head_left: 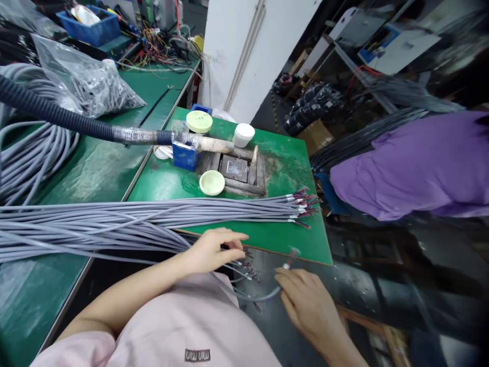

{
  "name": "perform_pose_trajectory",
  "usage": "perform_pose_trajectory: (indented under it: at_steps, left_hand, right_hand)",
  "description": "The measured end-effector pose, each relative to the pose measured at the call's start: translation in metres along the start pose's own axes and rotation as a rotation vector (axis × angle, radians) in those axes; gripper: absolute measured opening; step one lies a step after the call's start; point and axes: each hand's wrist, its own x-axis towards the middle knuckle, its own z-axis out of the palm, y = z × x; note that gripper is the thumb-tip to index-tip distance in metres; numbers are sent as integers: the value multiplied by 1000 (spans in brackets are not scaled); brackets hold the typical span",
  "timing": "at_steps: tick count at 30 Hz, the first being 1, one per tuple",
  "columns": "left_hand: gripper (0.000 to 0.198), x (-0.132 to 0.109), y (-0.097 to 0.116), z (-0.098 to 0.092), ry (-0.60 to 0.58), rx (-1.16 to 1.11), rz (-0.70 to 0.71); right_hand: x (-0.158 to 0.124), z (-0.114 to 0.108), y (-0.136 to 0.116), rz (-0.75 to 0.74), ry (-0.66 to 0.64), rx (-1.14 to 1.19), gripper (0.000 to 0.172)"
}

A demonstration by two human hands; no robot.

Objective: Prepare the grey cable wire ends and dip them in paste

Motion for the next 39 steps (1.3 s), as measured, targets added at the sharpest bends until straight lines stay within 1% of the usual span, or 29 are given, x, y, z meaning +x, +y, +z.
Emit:
perform_pose_trajectory:
  at_steps: [1,2,3,4,5,6,7,8,9,11,13,15,17,19,22,25,27,28,30,32,35,36,38,39]
  left_hand:
    - [29,-1,0,-11,66,192,83]
    - [26,-3,-1,-24,127,380,128]
    - [24,-6,-3,-39,215,551,144]
    - [23,-9,-4,-53,291,710,123]
    - [22,-13,-6,-66,338,855,76]
    - [22,-17,-8,-77,360,971,29]
    - [21,-21,-9,-85,367,1056,-5]
    - [21,-24,-10,-89,355,1105,-12]
    - [21,-25,-11,-88,315,1132,1]
    - [21,-24,-12,-77,209,1159,56]
    - [22,-20,-14,-56,118,1205,83]
    - [22,-14,-14,-35,81,1291,55]
    - [28,-9,-14,-20,56,1341,40]
    - [33,-6,-13,-11,34,1361,23]
    - [23,-1,-9,-8,-14,1358,-24]
    - [20,7,-3,-12,-122,1276,-69]
    - [21,15,2,-16,-187,1160,-130]
    - [22,19,4,-19,-205,1101,-164]
    - [26,27,8,-23,-224,1027,-201]
    - [30,35,11,-24,-220,1033,-208]
    - [34,41,11,-21,-194,1104,-225]
    - [35,42,10,-19,-187,1120,-227]
    - [35,42,9,-17,-178,1124,-217]
    - [35,42,8,-17,-172,1119,-211]
  right_hand:
    - [-16,3,8,97,-78,-36,29]
    - [-30,6,13,169,-145,-39,34]
    - [-39,9,15,238,-205,-5,36]
    - [-44,11,15,287,-248,63,37]
    - [-43,12,11,325,-285,157,37]
    - [-37,13,5,353,-313,269,36]
    - [-26,13,-3,366,-335,389,36]
    - [-12,14,-12,372,-344,505,35]
    - [3,14,-21,359,-347,614,33]
    - [35,19,-38,307,-349,787,28]
    - [61,28,-51,237,-381,915,25]
    - [78,40,-58,205,-425,1041,23]
    - [87,53,-62,253,-449,1173,22]
    - [90,63,-64,350,-448,1330,22]
    - [90,71,-65,499,-425,1614,25]
    - [91,72,-63,636,-379,1891,31]
    - [93,71,-60,692,-303,2044,34]
    - [95,70,-58,709,-237,2103,35]
    - [101,69,-53,750,-45,2172,33]
    - [107,67,-45,836,208,2171,27]
    - [112,57,-35,957,602,2071,24]
    - [111,52,-32,959,734,2014,24]
    - [102,41,-28,899,968,1850,25]
    - [95,34,-28,852,1035,1743,25]
